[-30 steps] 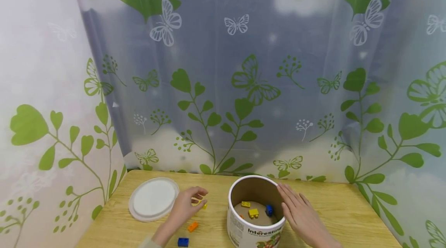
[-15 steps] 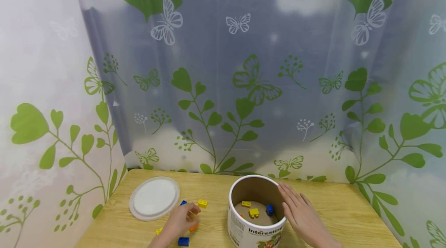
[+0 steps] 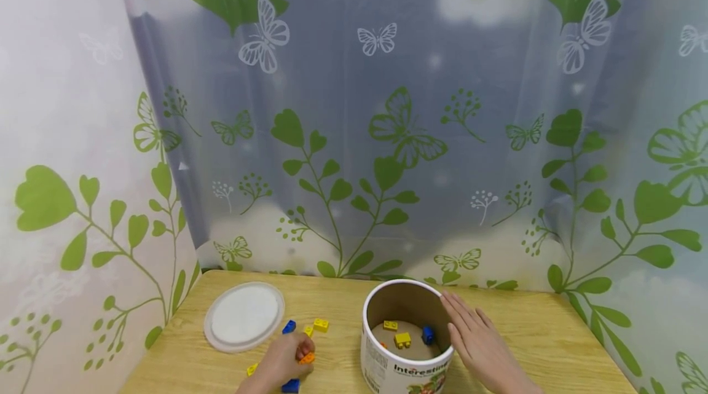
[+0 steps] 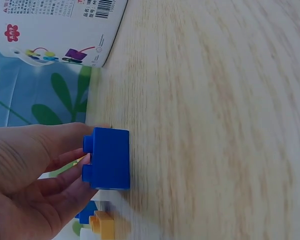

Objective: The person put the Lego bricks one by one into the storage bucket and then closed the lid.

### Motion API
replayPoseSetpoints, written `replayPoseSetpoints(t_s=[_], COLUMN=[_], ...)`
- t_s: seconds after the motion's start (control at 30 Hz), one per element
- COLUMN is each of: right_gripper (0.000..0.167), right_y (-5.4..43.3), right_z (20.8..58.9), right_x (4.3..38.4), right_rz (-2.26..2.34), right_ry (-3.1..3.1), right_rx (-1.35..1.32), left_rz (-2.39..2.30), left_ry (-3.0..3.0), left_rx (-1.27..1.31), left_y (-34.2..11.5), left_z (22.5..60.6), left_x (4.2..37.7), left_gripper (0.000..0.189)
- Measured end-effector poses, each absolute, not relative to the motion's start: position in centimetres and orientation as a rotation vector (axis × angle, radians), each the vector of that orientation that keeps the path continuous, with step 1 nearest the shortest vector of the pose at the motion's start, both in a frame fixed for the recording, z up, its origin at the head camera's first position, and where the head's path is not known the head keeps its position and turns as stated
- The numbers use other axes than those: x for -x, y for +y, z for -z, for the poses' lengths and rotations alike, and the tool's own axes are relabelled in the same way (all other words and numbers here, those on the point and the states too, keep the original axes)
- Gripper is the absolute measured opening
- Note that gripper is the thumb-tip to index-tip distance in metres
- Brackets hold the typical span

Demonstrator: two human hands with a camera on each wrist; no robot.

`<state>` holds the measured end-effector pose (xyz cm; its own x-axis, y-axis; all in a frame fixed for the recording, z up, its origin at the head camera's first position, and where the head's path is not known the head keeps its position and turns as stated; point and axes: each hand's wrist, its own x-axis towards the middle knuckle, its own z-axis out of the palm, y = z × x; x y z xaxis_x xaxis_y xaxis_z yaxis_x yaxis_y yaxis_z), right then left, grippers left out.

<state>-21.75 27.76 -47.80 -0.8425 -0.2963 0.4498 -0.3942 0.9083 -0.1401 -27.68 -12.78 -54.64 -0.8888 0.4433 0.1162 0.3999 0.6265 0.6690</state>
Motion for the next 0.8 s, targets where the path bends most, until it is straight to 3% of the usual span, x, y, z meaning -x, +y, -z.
replayPoseSetpoints(t_s=[0.47, 0.8], right_gripper=[0.05, 0.049], right_y=[27.7, 27.7], right_z=[47.8, 47.7], right_x=[21.8, 21.7], right_rz=[-0.312, -0.313], right_ry=[-2.637, -2.646], right_rx=[-0.494, -0.489], left_rz=[-1.199, -1.331], left_ry=[2.889, 2.914], left_rx=[-0.875, -0.834], left_y=[-12.1, -10.6], left_z=[53.1, 50.2], left_x=[28.0, 28.3], left_gripper=[0.021, 0.02])
